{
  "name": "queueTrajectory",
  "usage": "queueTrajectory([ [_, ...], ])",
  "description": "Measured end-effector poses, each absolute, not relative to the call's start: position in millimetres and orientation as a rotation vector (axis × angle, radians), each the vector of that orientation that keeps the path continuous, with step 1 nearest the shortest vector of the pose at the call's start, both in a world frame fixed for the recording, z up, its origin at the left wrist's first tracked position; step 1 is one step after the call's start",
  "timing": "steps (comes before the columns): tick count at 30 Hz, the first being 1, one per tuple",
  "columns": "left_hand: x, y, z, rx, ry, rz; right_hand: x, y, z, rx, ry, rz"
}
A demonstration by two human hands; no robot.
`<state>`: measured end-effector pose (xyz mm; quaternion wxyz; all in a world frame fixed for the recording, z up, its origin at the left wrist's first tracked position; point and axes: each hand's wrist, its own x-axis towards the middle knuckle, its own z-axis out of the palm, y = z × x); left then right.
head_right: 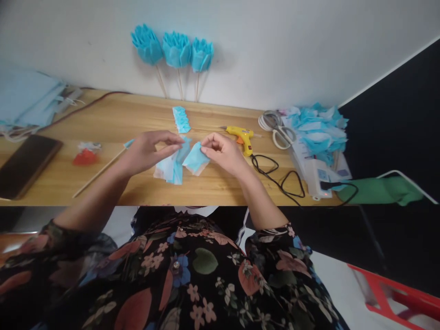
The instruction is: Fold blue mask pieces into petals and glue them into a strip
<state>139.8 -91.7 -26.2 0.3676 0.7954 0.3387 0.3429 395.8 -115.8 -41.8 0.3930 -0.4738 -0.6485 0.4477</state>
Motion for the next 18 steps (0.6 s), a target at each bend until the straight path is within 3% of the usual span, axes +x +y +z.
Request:
queueTrajectory([
  [4, 142.0, -73.9, -31.2, 1.845, 0.859, 0.666, 393.9, -110.9, -34.4, -1.129, -1.601, 1.143],
  [11, 136.4, -63.2, -51.0, 1.744, 0.869, 0.746, 400.8, -98.2, -40.6, -1.182, -1.499, 1.113],
  [18, 140.2, -50.3, -43.8, 1.806, 0.841, 0.678, 404.0, -90.0, -47.5, -1.132, -1.703, 1.334],
])
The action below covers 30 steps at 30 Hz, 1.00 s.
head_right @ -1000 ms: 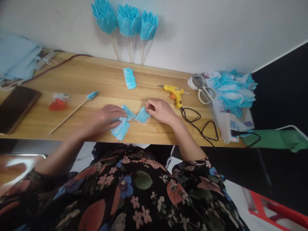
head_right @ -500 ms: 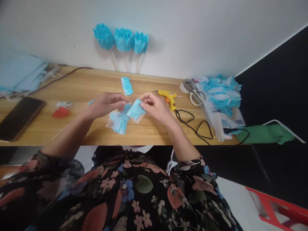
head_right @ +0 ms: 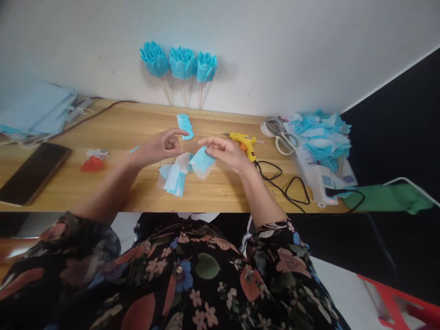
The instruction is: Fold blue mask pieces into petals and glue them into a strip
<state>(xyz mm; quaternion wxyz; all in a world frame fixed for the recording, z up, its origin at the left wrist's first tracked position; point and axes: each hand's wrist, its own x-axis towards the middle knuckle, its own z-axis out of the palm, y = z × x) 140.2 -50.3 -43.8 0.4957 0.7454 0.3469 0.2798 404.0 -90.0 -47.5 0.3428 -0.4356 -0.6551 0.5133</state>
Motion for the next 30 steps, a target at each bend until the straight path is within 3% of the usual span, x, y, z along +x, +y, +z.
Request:
queueTrajectory([
  [3, 148.0, -42.8, -38.3, 1.790, 0.884, 0.757, 412.4, -89.4, -49.6, -1.258, -1.968, 1.277],
  [8, 157.9, -34.2, -47.7, 1.688, 0.950, 0.883, 416.3, -91.6, -44.0, -1.478, -2.312, 0.872],
  [20, 152.4, -40.4, -62.9, 1.630, 0.952, 0.966, 404.4, -92.3, -45.4, -1.159, -1.868, 1.170],
  [30, 153.4, -47.0, -52.1, 1.668, 0.952, 1.001, 362.5, -54.4, -39.4, -1.065, -1.834, 1.133],
])
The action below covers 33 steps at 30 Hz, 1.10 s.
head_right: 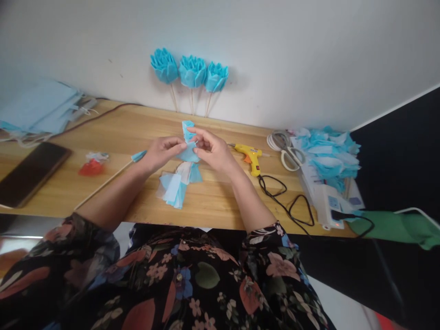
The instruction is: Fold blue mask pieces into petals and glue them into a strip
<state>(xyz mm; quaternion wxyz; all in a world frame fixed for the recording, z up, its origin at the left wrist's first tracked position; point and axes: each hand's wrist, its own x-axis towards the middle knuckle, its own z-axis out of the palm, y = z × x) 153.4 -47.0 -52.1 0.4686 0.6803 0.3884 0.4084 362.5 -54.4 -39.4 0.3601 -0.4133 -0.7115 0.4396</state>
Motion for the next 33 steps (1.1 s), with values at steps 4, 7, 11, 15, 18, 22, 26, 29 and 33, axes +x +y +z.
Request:
queueTrajectory([
  [4, 156.3, -46.9, -54.2, 1.567, 0.955, 1.058, 355.6, -53.4, -50.6, -1.113, -1.818, 1.120],
  [7, 158.1, -46.8, -56.8, 1.516, 0.964, 1.097, 356.2, -55.2, -61.3, -1.132, -1.748, 1.149],
  [11, 159.3, -45.6, -59.3, 1.370, 0.971, 1.175, 361.3, -54.2, -71.8, -1.120, -1.684, 1.153],
  [15, 158.7, -42.5, -61.9, 1.264, 0.947, 1.217, 365.2, -50.7, -75.3, -1.127, -1.605, 1.135],
  [18, 157.3, -39.4, -66.0, 1.217, 0.952, 1.278, 365.9, -50.0, -74.9, -1.136, -1.583, 1.126],
  [22, 157.1, -37.5, -70.9, 1.190, 0.956, 1.319, 361.7, -53.5, -71.7, -1.152, -1.623, 1.185],
  [26, 160.6, -41.1, -69.6, 1.210, 0.944, 1.319, 351.7, -60.3, -71.5, -1.076, -1.573, 1.288],
  [29, 162.6, -43.5, -67.9, 1.229, 0.929, 1.306, 345.7, -63.8, -77.0, -1.090, -1.530, 1.278],
  [33, 162.5, -41.9, -69.2, 1.183, 0.889, 1.346, 343.2, -64.4, -82.7, -1.128, -1.481, 1.233],
])
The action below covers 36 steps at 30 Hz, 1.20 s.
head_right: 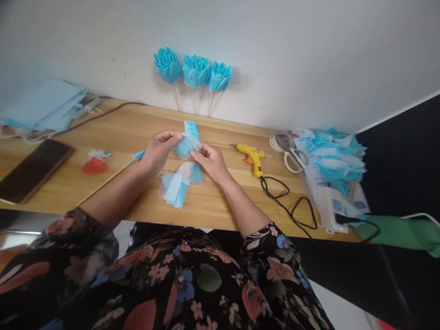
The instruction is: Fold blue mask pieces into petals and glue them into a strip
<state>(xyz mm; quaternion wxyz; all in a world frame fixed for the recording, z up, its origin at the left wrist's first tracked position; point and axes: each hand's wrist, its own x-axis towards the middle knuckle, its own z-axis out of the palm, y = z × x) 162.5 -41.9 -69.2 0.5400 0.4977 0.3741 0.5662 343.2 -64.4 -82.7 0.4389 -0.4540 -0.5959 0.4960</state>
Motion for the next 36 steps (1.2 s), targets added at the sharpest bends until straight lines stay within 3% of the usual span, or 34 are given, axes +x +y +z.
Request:
queueTrajectory([
  [12, 156.4, -36.0, -70.3, 1.071, 0.844, 1.280, 352.0, -60.8, -72.7, -1.076, -1.473, 1.163],
  [26, 159.2, -47.5, -63.9, 1.479, 0.909, 0.978, 353.1, -62.5, -72.7, -0.981, -1.621, 1.060],
  [36, 155.2, -42.1, -67.3, 1.473, 0.877, 1.018, 355.5, -56.3, -70.7, -1.029, -1.360, 1.060],
])
